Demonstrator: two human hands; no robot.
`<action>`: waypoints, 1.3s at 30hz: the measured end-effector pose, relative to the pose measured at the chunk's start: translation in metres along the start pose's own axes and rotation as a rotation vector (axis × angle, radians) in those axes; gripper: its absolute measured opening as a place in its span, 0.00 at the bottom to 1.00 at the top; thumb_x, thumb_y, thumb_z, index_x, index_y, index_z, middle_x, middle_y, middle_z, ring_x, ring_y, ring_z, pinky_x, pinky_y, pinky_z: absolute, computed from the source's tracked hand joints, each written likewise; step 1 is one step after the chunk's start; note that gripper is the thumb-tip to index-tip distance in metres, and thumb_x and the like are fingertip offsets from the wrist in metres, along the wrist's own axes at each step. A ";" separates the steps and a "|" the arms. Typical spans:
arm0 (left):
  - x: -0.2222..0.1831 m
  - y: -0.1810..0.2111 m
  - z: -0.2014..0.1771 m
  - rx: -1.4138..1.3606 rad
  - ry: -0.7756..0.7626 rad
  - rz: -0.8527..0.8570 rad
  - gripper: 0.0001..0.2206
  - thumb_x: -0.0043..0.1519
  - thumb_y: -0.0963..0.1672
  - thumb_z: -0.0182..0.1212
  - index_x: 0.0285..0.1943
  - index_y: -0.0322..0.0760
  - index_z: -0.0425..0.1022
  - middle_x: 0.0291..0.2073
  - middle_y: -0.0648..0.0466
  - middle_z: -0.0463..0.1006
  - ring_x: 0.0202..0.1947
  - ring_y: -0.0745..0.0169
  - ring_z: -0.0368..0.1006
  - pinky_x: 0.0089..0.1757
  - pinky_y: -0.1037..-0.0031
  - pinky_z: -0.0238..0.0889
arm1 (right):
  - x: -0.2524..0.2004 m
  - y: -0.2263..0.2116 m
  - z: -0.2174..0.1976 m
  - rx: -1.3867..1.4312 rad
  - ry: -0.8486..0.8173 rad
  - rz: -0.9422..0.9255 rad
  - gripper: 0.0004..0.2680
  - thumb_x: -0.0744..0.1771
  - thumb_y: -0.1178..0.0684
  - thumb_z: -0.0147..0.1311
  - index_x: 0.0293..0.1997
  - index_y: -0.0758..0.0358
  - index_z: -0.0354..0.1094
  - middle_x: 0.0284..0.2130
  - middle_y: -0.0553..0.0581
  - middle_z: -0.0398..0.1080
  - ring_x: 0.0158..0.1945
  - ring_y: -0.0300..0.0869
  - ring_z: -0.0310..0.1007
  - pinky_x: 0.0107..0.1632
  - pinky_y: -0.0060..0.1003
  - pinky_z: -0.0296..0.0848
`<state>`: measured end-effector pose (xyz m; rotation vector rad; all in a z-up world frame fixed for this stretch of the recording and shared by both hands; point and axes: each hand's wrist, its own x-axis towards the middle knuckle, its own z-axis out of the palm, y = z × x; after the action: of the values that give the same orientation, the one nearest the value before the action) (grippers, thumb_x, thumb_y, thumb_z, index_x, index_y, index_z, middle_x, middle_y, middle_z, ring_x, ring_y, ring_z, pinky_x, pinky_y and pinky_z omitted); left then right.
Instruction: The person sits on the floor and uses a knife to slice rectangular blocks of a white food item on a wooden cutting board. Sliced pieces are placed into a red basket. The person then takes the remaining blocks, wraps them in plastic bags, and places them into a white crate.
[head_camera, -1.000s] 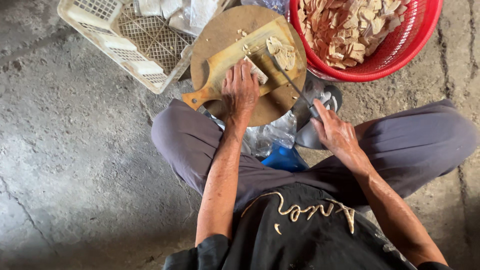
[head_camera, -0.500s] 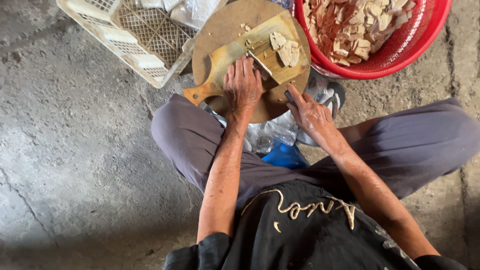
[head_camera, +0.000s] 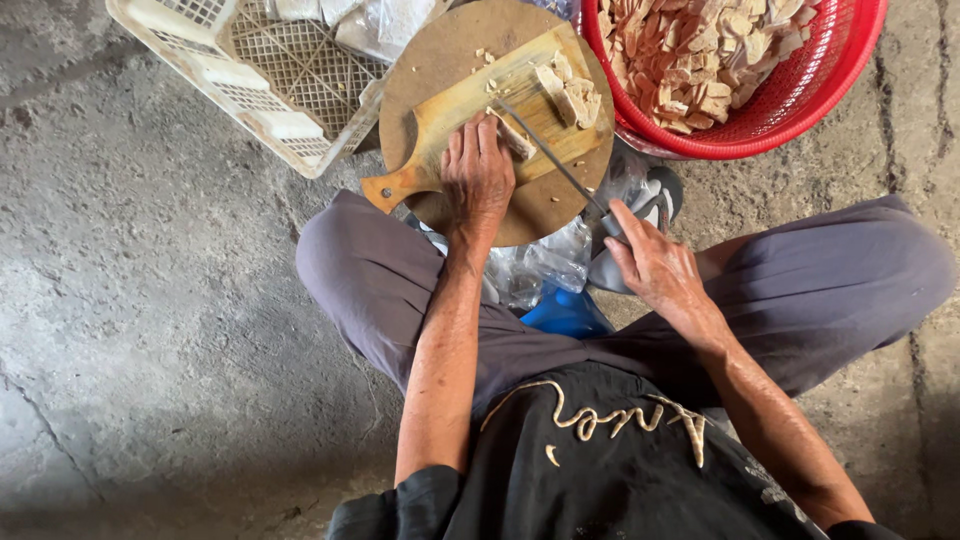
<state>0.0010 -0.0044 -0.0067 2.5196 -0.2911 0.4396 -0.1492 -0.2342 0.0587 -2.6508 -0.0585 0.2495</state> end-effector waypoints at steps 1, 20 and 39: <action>-0.002 0.000 0.001 0.003 -0.001 -0.003 0.16 0.59 0.40 0.62 0.57 0.36 0.73 0.56 0.52 0.75 0.53 0.50 0.72 0.47 0.60 0.67 | 0.000 -0.003 0.000 -0.001 -0.035 0.035 0.21 0.69 0.47 0.52 0.72 0.54 0.54 0.46 0.68 0.74 0.36 0.64 0.77 0.36 0.56 0.77; 0.003 0.003 0.003 0.037 0.001 -0.014 0.13 0.60 0.42 0.64 0.53 0.37 0.73 0.52 0.51 0.76 0.50 0.50 0.71 0.46 0.58 0.65 | 0.031 -0.005 0.014 0.033 -0.096 -0.027 0.22 0.69 0.50 0.52 0.73 0.58 0.51 0.54 0.71 0.72 0.35 0.65 0.77 0.36 0.54 0.78; -0.002 -0.006 0.009 -0.007 -0.026 -0.034 0.14 0.57 0.40 0.61 0.53 0.35 0.72 0.49 0.48 0.74 0.50 0.45 0.70 0.47 0.56 0.64 | 0.008 -0.014 0.007 0.096 -0.059 0.024 0.21 0.69 0.48 0.53 0.72 0.56 0.54 0.49 0.69 0.73 0.40 0.66 0.77 0.39 0.57 0.77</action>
<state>0.0030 -0.0042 -0.0173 2.5208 -0.2592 0.3926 -0.1431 -0.2177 0.0575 -2.5501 -0.0325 0.3304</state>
